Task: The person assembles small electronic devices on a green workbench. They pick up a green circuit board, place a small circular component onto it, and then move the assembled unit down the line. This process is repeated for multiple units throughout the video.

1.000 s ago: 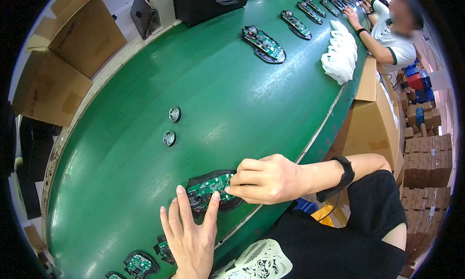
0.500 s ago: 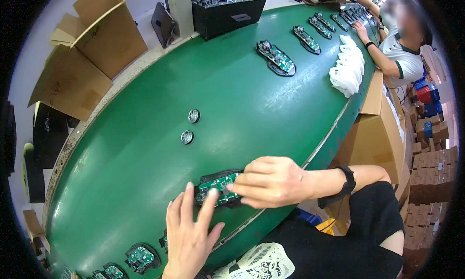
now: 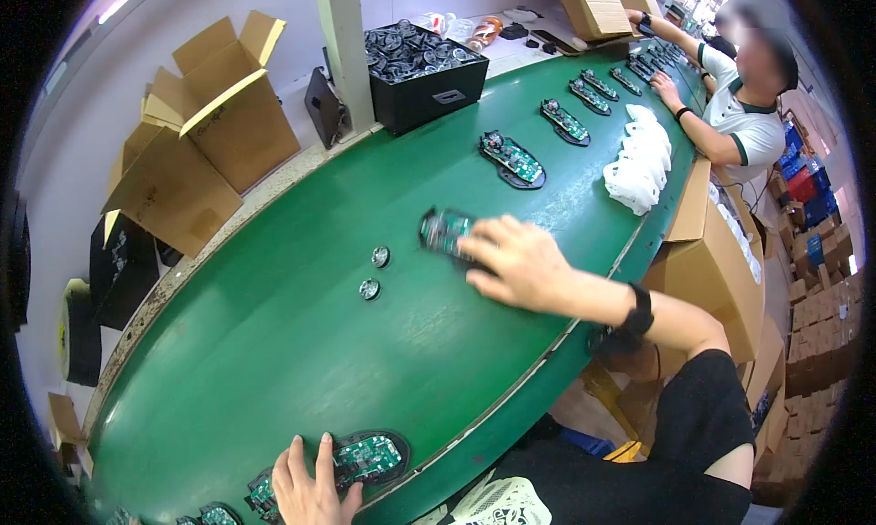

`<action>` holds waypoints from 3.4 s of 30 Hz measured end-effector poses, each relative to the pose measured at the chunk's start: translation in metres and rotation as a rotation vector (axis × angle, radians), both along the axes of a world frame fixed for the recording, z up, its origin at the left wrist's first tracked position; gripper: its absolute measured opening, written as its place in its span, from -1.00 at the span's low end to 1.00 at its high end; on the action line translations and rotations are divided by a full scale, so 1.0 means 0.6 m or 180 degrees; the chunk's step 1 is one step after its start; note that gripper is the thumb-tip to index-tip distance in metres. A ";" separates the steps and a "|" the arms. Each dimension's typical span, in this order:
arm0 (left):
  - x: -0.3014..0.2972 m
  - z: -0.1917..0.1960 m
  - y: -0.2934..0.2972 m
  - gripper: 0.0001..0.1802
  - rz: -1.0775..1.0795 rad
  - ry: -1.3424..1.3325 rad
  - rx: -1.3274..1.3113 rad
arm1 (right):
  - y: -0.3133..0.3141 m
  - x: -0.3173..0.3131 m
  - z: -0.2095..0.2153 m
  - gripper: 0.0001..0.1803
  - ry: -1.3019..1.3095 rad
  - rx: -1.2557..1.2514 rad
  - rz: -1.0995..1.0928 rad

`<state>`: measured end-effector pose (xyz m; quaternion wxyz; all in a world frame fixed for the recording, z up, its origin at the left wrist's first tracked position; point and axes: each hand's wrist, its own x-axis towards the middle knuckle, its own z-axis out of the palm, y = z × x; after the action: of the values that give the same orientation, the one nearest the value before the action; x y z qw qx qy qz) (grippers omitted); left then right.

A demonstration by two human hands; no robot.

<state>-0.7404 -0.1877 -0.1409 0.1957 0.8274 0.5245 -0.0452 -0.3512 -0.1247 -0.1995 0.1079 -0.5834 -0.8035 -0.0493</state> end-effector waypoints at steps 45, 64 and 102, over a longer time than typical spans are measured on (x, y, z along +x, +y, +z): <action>-0.001 -0.068 0.004 -0.34 -0.0519 -0.0195 0.0629 | 0.085 -0.225 0.029 -0.57 0.1407 -0.1070 0.1470; 0.005 -0.083 0.013 -0.35 -0.0597 -0.0387 0.0656 | 0.013 -0.296 0.033 -0.51 0.0925 -0.0944 0.1919; 0.031 -0.088 0.026 -0.35 -0.0610 -0.0119 0.0877 | -0.020 -0.235 0.017 -0.50 0.0887 -0.0106 0.1661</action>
<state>-0.7216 -0.1720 -0.1936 0.0849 0.8933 0.4407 0.0241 -0.4925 -0.1368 -0.1895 0.2166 -0.3600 -0.9045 0.0739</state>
